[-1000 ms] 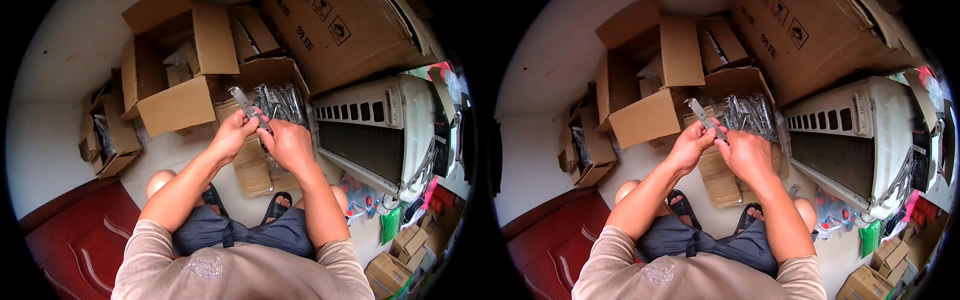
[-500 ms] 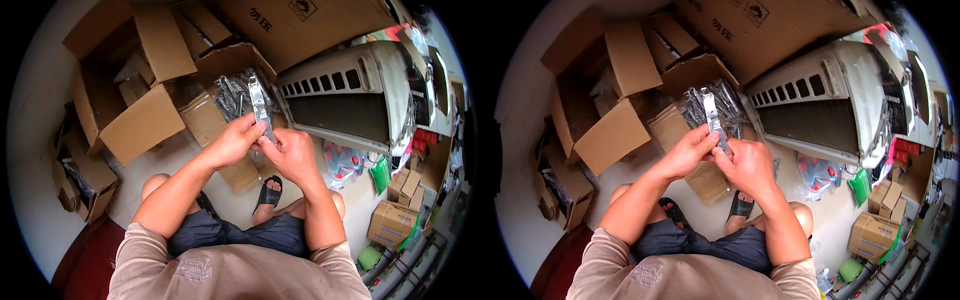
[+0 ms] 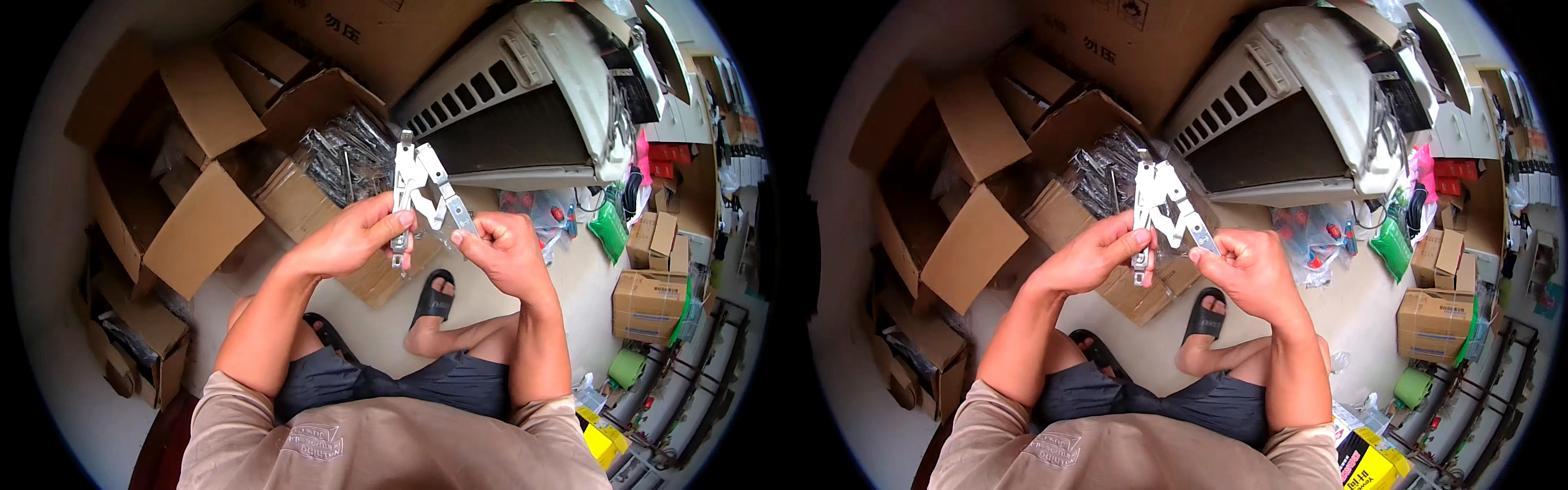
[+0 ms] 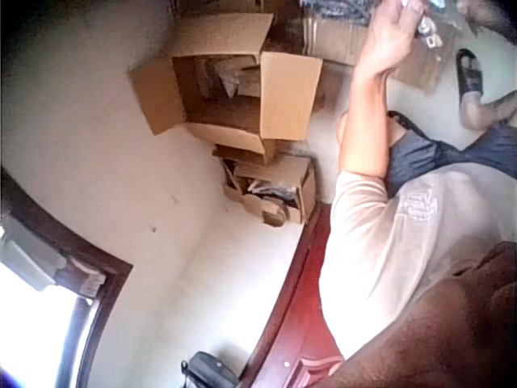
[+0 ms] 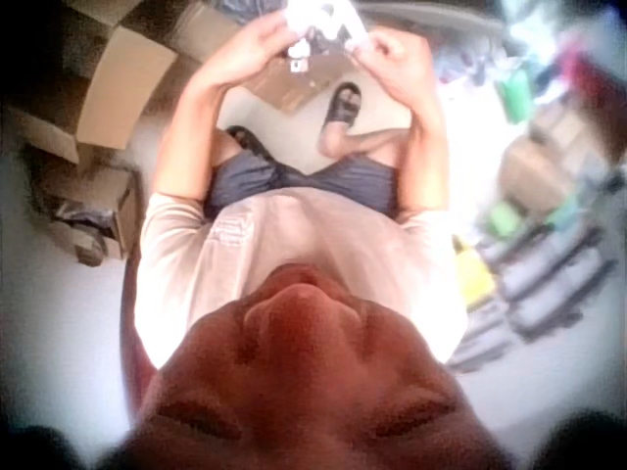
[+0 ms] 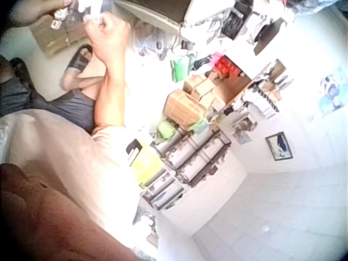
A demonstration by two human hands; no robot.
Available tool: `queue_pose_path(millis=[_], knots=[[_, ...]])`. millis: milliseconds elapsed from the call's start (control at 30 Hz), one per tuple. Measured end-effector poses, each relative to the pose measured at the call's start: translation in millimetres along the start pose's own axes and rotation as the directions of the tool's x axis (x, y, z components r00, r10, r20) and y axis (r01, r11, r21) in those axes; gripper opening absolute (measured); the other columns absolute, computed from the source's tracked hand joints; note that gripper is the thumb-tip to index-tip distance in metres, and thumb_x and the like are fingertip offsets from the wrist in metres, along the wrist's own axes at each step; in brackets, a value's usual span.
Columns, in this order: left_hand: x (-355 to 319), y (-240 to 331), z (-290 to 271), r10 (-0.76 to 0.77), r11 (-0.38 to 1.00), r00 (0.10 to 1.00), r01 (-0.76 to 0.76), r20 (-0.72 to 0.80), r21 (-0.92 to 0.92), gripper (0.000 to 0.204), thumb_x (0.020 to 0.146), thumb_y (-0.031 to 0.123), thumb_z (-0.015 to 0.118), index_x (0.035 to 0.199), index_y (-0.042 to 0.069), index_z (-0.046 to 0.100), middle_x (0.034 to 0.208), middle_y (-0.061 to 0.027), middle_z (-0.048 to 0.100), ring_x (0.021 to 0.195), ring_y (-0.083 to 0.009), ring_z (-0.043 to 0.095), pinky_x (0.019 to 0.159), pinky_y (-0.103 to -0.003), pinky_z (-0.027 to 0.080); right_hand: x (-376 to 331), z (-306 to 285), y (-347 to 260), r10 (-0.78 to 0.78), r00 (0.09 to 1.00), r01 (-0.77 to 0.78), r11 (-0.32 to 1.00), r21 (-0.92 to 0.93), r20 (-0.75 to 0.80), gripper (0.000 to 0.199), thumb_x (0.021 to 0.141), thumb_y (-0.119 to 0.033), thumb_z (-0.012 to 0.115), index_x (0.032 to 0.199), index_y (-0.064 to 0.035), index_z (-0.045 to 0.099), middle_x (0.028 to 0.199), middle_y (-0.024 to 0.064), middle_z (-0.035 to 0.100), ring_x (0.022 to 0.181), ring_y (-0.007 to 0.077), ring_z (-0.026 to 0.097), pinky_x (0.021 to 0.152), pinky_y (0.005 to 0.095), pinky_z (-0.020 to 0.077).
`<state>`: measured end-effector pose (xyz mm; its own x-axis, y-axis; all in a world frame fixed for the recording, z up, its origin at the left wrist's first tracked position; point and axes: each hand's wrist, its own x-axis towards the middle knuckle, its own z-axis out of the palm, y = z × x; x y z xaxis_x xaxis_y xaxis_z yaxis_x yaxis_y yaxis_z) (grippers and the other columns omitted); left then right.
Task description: The person picks up metal hinge components from a large bin and a box, opening some of them to check their range of motion and kemudian placing them into smaller cardboard boxes.
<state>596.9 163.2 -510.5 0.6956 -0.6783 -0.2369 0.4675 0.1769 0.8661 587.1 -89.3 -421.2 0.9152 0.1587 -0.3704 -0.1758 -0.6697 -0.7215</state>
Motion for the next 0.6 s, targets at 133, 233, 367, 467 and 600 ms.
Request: queue_pose_path(millis=[133,233,367,467,600], knots=[[-0.8,19.7,8.5,-0.051,0.997,0.998,0.053,-0.035,0.056,0.03,0.116,0.034,0.05,0.112,0.006,0.06,0.093,-0.0028,0.069,0.083,-0.013,0.068,0.08,-0.027,0.05,-0.1,-18.7,8.1,-0.106,0.994,0.106,0.994,0.001,0.018,0.04,0.092,-0.023,0.08,0.068,0.0005,0.059,0.058,0.0008,0.043,0.058,0.0066,0.037,0.05,0.0311,0.0315],[-10.4,21.0,12.0,0.029,0.998,0.995,-0.023,-0.096,0.063,0.027,0.115,0.032,0.052,0.113,0.006,0.06,0.091,-0.0037,0.069,0.082,-0.0135,0.068,0.082,-0.029,0.052,9.5,-19.0,3.4,-0.143,0.988,0.14,0.988,0.058,0.056,0.039,0.094,-0.024,0.081,0.068,-0.0027,0.06,0.06,-0.0032,0.049,0.06,0.004,0.044,0.051,0.03,0.0369],[-45.3,0.2,6.5,0.157,0.987,0.957,-0.162,-0.243,-0.002,0.022,0.114,0.028,0.054,0.118,0.006,0.056,0.097,-0.0075,0.068,0.089,-0.0184,0.071,0.085,-0.033,0.054,26.3,2.1,-3.3,-0.326,0.945,0.315,0.934,0.167,0.038,0.038,0.093,-0.029,0.081,0.074,-0.0013,0.063,0.061,0.0061,0.053,0.06,0.008,0.048,0.054,0.0334,0.0429],[-53.1,-11.9,7.2,0.199,0.976,0.951,-0.215,-0.238,-0.045,0.029,0.112,0.035,0.059,0.119,0.007,0.055,0.099,-0.0092,0.068,0.089,-0.0223,0.071,0.084,-0.037,0.055,18.5,17.2,-1.3,-0.295,0.955,0.27,0.906,0.325,0.031,0.038,0.098,-0.03,0.077,0.078,-0.0007,0.064,0.064,0.0096,0.057,0.061,0.0126,0.051,0.057,0.0356,0.0458],[-52.7,-17.8,9.0,0.192,0.969,0.962,-0.217,-0.197,-0.117,0.035,0.109,0.038,0.063,0.122,0.006,0.057,0.103,-0.0096,0.067,0.09,-0.0252,0.071,0.083,-0.039,0.057,8.4,22.7,11.4,-0.277,0.961,0.251,0.892,0.376,0.016,0.04,0.105,-0.034,0.068,0.083,-0.0003,0.066,0.065,0.0096,0.058,0.06,0.0141,0.051,0.059,0.036,0.0466]])
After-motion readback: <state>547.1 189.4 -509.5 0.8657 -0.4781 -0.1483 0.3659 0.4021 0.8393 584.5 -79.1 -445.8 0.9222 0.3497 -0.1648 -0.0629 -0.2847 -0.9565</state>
